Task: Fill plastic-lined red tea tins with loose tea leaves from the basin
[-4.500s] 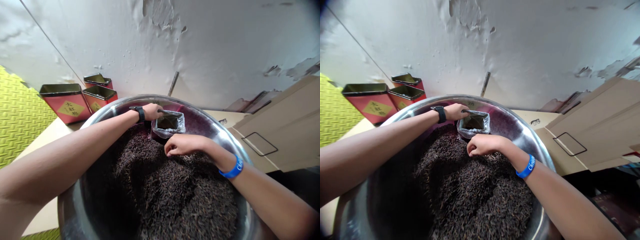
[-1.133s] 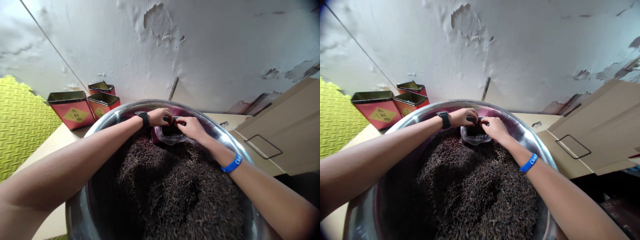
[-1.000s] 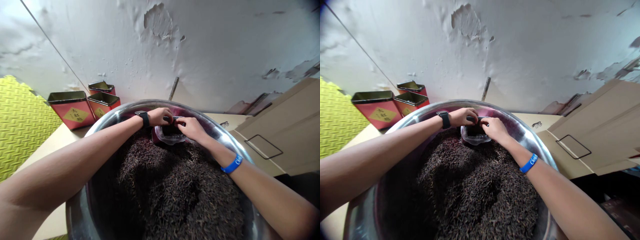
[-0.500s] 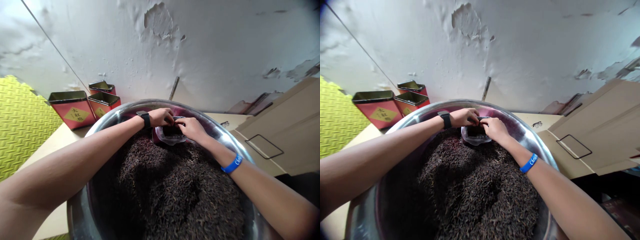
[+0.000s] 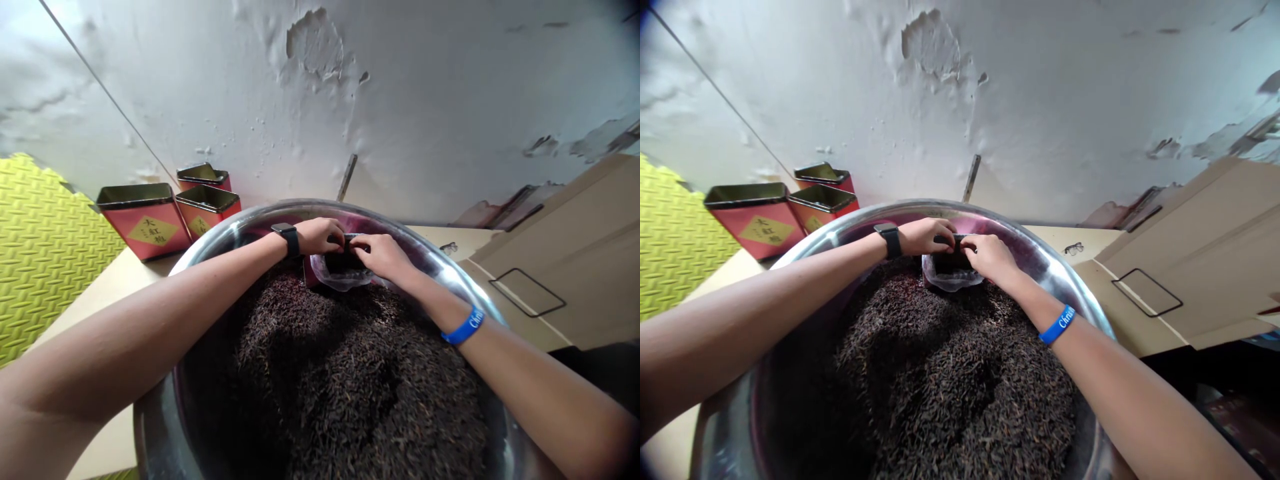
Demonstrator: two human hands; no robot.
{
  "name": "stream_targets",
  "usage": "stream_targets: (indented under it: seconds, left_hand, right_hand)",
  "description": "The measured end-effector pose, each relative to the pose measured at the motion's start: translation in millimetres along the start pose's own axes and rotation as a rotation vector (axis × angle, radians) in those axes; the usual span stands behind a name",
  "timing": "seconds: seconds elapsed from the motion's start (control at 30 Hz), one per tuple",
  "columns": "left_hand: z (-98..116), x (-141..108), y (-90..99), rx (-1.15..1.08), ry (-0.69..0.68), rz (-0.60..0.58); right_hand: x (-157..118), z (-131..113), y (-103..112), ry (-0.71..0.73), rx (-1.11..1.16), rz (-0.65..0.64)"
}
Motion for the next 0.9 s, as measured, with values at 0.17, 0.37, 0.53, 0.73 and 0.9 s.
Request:
stream_targets:
  seconds: [0.17,0.37,0.53,0.73,0.9]
  left_hand:
    - [-0.6,0.6,0.6,-0.017,0.001,0.044]
    - [2.9,2.6,1.5,-0.084,0.008,0.059]
    - [3.3,4.2,1.9,-0.106,-0.002,0.076]
    - [5.0,4.6,0.3,-0.111,-0.023,0.074]
    - [7.5,3.2,0.9,-0.096,-0.015,0.069]
  right_hand:
    - [-0.2,-1.8,-2.3,0.028,-0.016,-0.015]
    - [-0.3,-3.7,-1.6,0.036,0.000,-0.008]
    - [0.3,-4.6,-0.4,0.038,-0.009,0.003]
    - [0.6,-5.2,3.5,0.068,0.008,0.061]
    - [1.5,-4.7,7.2,0.054,0.020,0.069]
Point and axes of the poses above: each hand's wrist, its own x-axis towards the middle knuckle, its own y-axis out of the back of the hand, z = x × y, the point moved 8 cm from there along x, towards the middle knuckle, and after that the axes turned 3 degrees about y, right-handed, at the moved point
